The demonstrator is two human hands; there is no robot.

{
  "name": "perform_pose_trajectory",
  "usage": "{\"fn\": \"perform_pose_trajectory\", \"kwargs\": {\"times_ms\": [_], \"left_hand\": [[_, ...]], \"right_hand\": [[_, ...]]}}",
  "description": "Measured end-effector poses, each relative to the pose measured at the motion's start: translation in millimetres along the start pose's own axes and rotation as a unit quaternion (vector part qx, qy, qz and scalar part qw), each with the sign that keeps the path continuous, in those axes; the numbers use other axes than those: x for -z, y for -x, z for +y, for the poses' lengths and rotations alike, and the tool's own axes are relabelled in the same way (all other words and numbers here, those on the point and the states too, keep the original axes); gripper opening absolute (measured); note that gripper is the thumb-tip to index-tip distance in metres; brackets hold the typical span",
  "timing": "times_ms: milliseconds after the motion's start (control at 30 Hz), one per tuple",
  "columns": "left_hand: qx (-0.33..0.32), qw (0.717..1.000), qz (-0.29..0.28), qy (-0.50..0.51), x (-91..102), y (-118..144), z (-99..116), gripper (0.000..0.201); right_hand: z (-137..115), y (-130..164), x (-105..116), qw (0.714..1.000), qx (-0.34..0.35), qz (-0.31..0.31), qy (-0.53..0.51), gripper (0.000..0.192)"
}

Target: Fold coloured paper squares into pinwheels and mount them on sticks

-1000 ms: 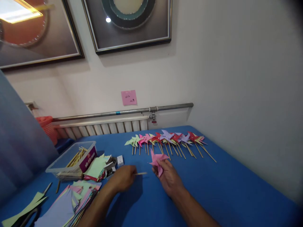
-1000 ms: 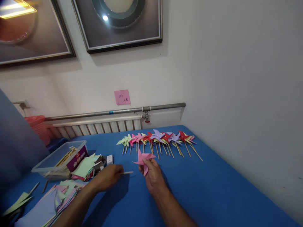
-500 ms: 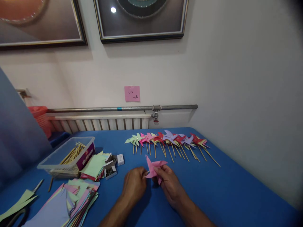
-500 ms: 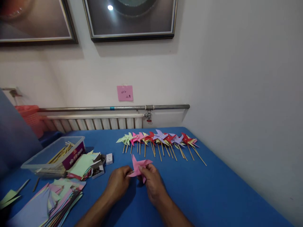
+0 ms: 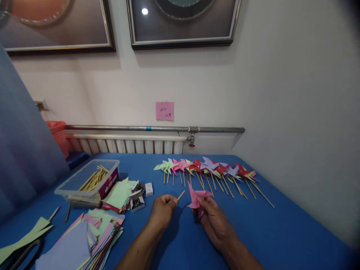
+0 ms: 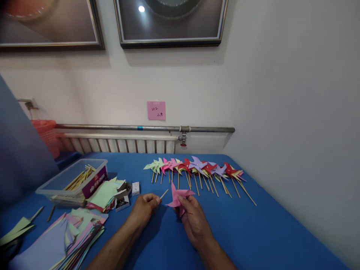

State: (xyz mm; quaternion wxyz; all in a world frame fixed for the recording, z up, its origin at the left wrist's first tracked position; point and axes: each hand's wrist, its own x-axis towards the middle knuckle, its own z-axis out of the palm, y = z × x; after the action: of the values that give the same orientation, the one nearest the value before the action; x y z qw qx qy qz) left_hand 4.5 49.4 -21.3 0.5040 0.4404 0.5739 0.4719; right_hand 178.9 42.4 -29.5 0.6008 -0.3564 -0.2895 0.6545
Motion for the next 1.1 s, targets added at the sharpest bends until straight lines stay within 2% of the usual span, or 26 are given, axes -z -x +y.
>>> {"fn": "perform_pose_trajectory", "kwargs": {"times_ms": [200, 467, 700, 1100], "left_hand": [[-0.012, 0.999, -0.031, -0.004, -1.6, -3, -9, 0.03], [-0.028, 0.998, -0.041, -0.034, -5.0, -2, -12, 0.031], [-0.048, 0.992, -0.104, -0.045, -7.1, 6, -8, 0.041], [-0.033, 0.989, -0.122, -0.081, -3.2, 7, -6, 0.044]], "right_hand": [[4, 0, 0, 1.0, -0.009, -0.018, 0.012, 0.05], [7, 2, 0, 0.999, -0.007, -0.021, 0.028, 0.044], [17, -1, 1, 0.998, 0.001, -0.022, 0.065, 0.048], [33, -16, 16, 0.994, 0.029, -0.011, 0.109, 0.052]]}}
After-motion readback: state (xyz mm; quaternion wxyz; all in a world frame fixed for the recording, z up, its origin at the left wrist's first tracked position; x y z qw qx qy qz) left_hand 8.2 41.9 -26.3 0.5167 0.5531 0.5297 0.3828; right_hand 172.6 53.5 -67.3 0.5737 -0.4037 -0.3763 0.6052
